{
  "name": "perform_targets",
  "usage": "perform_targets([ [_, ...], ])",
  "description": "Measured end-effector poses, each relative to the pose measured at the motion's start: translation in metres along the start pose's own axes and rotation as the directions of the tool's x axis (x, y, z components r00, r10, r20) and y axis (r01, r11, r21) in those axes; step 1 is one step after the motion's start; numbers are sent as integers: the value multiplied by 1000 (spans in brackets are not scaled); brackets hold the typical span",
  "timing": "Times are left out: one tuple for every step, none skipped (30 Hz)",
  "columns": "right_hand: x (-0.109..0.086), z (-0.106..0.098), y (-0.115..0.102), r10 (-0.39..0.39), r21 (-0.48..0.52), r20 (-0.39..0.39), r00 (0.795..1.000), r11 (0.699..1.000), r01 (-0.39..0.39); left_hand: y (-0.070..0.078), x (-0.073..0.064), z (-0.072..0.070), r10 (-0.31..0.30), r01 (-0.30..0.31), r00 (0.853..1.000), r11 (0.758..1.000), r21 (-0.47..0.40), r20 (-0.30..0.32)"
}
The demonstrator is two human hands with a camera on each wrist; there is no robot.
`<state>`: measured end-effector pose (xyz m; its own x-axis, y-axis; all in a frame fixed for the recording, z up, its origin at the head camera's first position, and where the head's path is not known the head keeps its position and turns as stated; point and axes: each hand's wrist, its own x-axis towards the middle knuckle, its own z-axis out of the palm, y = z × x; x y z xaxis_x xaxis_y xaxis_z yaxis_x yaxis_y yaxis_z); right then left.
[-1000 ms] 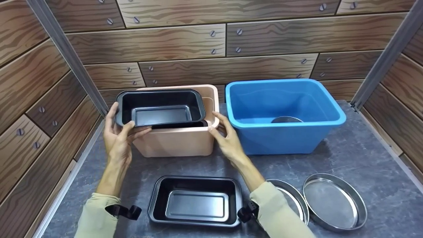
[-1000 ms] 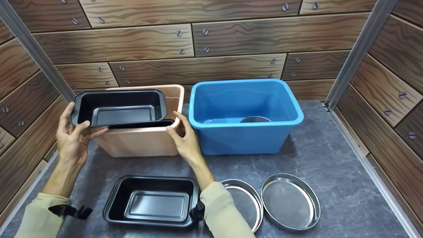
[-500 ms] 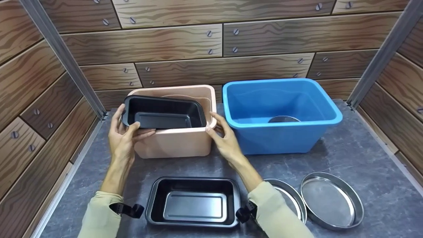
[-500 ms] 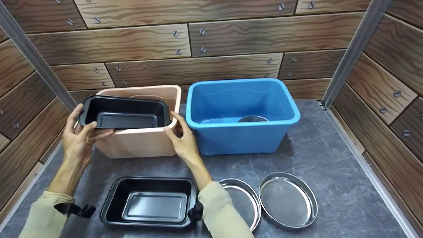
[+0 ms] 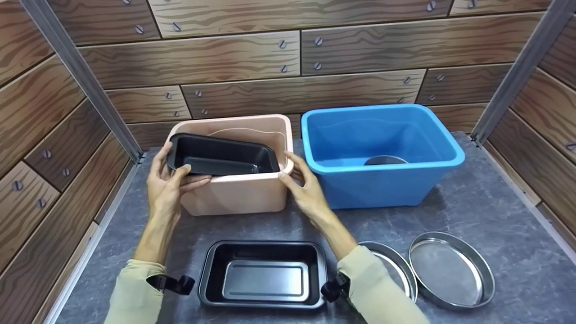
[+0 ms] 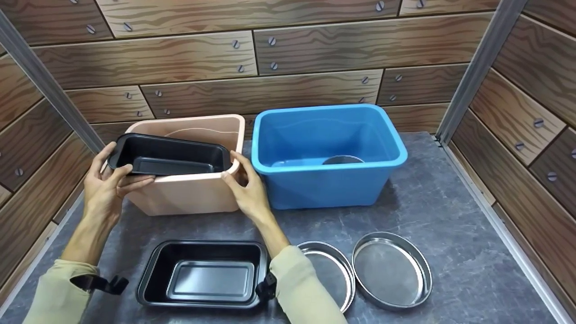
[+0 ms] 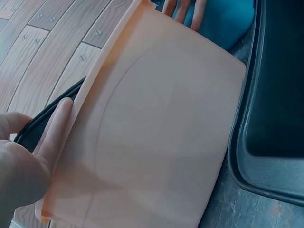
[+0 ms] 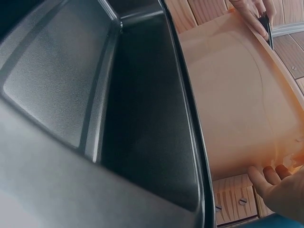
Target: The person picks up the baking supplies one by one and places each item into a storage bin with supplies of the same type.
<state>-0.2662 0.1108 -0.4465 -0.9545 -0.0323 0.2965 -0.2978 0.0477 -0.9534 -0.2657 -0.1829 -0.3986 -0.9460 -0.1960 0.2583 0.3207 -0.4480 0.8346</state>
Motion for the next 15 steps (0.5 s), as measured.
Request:
perform_targets([
  [0, 0, 0, 1, 1, -1, 1000, 1000, -1, 0, 0, 0, -7, 7, 1000, 1000, 4, -1],
  [0, 0, 0, 4, 2, -2, 1000, 1000, -4, 0, 0, 0, -14, 14, 1000, 1000, 6, -3],
  [0, 0, 0, 5, 4, -1, 1000, 1000, -5, 0, 0, 0, -18, 18, 1000, 1000, 8, -5],
  [0, 0, 0, 4, 7, 0, 1000, 1000, -4, 0, 1, 1, -22, 22, 1000, 1000, 10, -8],
  [0, 0, 0, 4, 8, 2, 1000, 1000, -4, 1, 1, 1, -24, 24, 1000, 1000, 12, -9],
  [0, 0, 0, 2, 8, 3, 1000, 1000, -2, 1, 1, 1, -25, 25, 1000, 1000, 17, -9],
  [0, 0, 1, 1, 7, 4, 1000, 1000, -1, 1, 1, 1, -26, 26, 1000, 999, 22, -6],
  [0, 0, 1, 1, 8, 5, 1000, 1000, -1, 2, 1, 1, -27, 27, 1000, 999, 28, -2],
  [0, 0, 1, 1, 7, 5, 1000, 1000, -1, 2, 1, 2, -29, 29, 1000, 999, 33, 4],
  [0, 0, 1, 3, 5, 5, 1000, 1000, -3, 3, 1, 2, -33, 32, 999, 999, 38, 10],
  [0, 0, 1, 4, 3, 5, 1000, 1000, -4, 3, 2, 2, -38, 37, 999, 998, 44, 16],
  [0, -1, 1, 4, 1, 4, 1000, 1000, -4, 4, 2, 2, -43, 42, 999, 998, 51, 20],
  [0, -1, 1, 6, 1, 3, 1000, 1000, -6, 4, 2, 2, -50, 49, 998, 997, 57, 23],
  [0, 0, 1, 6, 1, 1, 1000, 1000, -6, 5, 2, 2, -59, 57, 998, 996, 65, 24],
  [0, 0, 0, 5, 1, 0, 1000, 1000, -5, 6, 3, 3, -66, 65, 997, 995, 72, 25],
])
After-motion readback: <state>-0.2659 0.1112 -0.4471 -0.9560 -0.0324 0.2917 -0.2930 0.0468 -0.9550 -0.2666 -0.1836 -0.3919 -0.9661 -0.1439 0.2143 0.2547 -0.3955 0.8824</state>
